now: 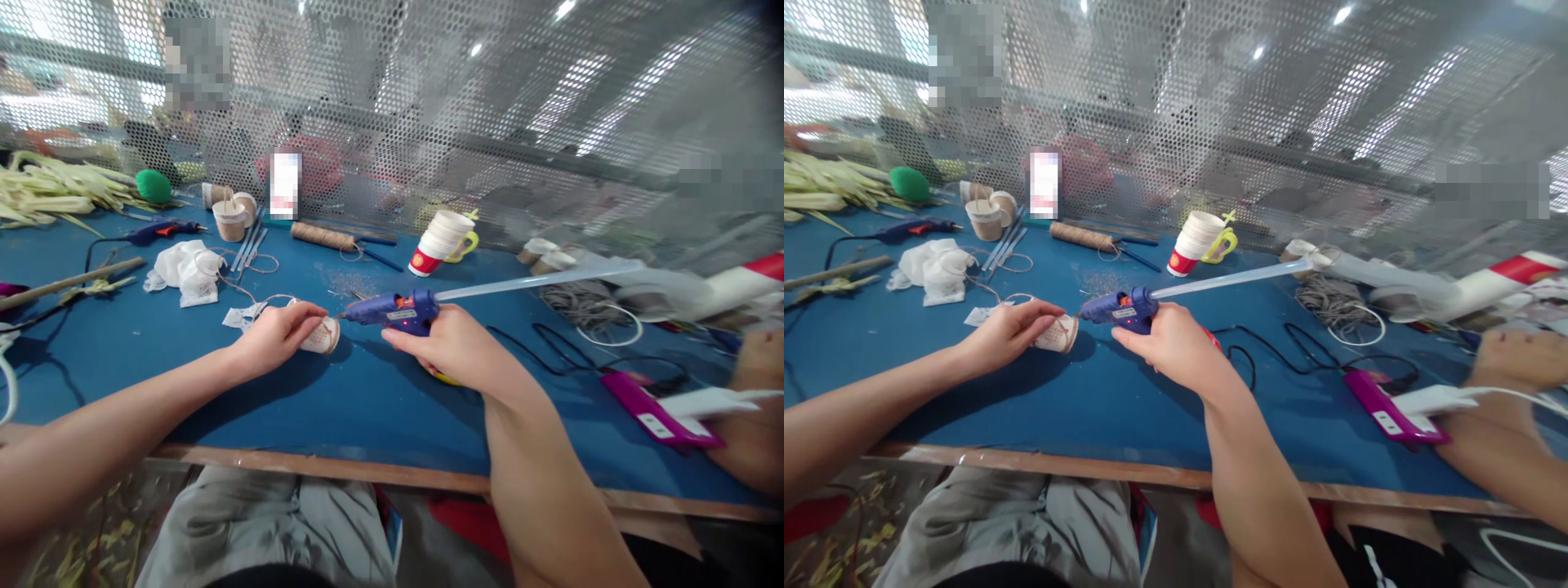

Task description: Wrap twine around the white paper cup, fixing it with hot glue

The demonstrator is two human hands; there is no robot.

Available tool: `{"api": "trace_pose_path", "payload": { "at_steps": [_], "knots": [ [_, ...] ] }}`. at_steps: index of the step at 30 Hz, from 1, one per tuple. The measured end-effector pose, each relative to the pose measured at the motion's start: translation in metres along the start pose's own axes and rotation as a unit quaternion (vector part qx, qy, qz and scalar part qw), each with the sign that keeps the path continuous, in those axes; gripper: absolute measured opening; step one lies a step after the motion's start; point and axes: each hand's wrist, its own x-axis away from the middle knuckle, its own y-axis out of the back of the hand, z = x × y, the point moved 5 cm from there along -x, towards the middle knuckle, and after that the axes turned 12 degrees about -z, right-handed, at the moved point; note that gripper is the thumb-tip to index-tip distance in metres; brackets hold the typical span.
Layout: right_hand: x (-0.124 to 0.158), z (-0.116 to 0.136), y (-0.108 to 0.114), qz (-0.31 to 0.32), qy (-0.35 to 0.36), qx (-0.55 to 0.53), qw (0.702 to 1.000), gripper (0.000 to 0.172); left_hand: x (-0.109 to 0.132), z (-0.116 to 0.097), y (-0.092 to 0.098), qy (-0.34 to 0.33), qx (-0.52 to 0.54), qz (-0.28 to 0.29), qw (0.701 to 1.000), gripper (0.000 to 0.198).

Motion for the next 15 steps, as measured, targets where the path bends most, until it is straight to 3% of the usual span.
{"api": "trace_pose_path", "payload": {
  "at_steps": [15],
  "knots": [
    [-0.0029,0.0022,-0.0055,0.003,0.02,-0.002,1.0,0.029,0.0002,-0.0004,-0.0011,-0.001,-0.007,0.008,1.0,0.034]
  ]
}}
